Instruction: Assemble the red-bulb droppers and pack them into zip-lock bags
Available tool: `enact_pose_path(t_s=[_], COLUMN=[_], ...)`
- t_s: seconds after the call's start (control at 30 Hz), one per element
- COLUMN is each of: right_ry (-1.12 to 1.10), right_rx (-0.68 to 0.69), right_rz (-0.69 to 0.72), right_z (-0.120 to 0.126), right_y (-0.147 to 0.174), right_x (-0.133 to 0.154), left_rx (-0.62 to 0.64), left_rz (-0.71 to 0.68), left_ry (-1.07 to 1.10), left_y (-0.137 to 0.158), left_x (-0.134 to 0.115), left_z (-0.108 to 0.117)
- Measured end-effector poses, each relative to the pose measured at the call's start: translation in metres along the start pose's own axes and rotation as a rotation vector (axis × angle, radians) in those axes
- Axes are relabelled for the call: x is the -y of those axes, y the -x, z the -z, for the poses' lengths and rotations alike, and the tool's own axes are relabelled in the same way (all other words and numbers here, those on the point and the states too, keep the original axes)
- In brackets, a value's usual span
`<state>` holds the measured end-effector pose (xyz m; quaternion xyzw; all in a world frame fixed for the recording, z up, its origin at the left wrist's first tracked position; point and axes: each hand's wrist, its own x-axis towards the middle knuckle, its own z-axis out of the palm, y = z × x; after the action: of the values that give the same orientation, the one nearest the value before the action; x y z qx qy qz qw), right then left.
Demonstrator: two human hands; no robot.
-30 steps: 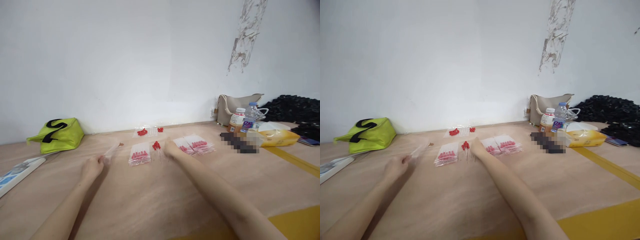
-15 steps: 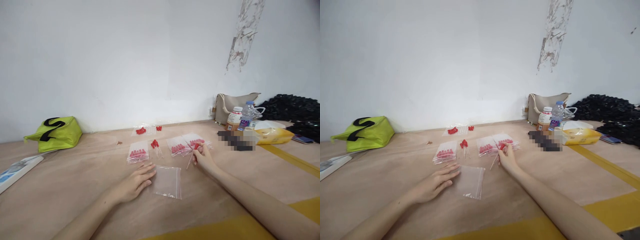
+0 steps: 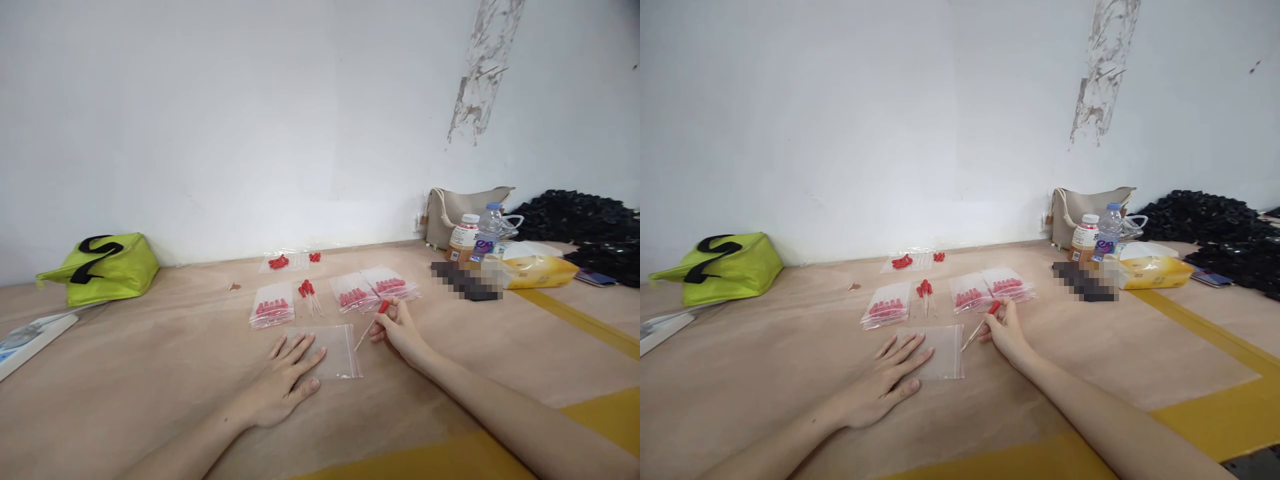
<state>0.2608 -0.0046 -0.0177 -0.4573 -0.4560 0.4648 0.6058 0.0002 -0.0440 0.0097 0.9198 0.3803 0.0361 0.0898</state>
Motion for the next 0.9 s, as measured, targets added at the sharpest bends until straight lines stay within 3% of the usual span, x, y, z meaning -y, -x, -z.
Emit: enact_pose_path(t_s=[0.2,0.37,0.47,0.57,0.67,0.8,0.9], right_ry=[-0.018,-0.090,-0.072,0.075,0.235,0.381,0.413], right_rx=[-0.005,0.056,0.193,0.432,0.573,0.548,0.554], right_rz=[0.043,-0.073,-0.129,-0.176,-0.103,0.076,0.083], right_z=[-0.004,-0.006,0.000,0.010,0.015,0.008,0.001], right_y=[0.002,0.007,0.006,0.003,0.000,0.000,0.001], right_x=[-0.001,0.003,0.007,0.011,0.012,0.008,0.005], left_rx=[0.005,-0.045,-0.091,-0.116,-0.142,-0.152,-0.137], left_rz=[-0.005,0.056,0.054,0.057,0.065,0.063,0.062], left_ry=[-0.015,0.046,0.070,0.064,0.083,0.095,0.087], left_y=[0.001,0.000,-0.001,-0.003,-0.004,-0.004,-0.004], left_x=[-0.001,0.003,0.008,0.013,0.014,0.011,0.008], left_z=[-0.001,0.001,0.004,0.003,0.001,0.003,0.006])
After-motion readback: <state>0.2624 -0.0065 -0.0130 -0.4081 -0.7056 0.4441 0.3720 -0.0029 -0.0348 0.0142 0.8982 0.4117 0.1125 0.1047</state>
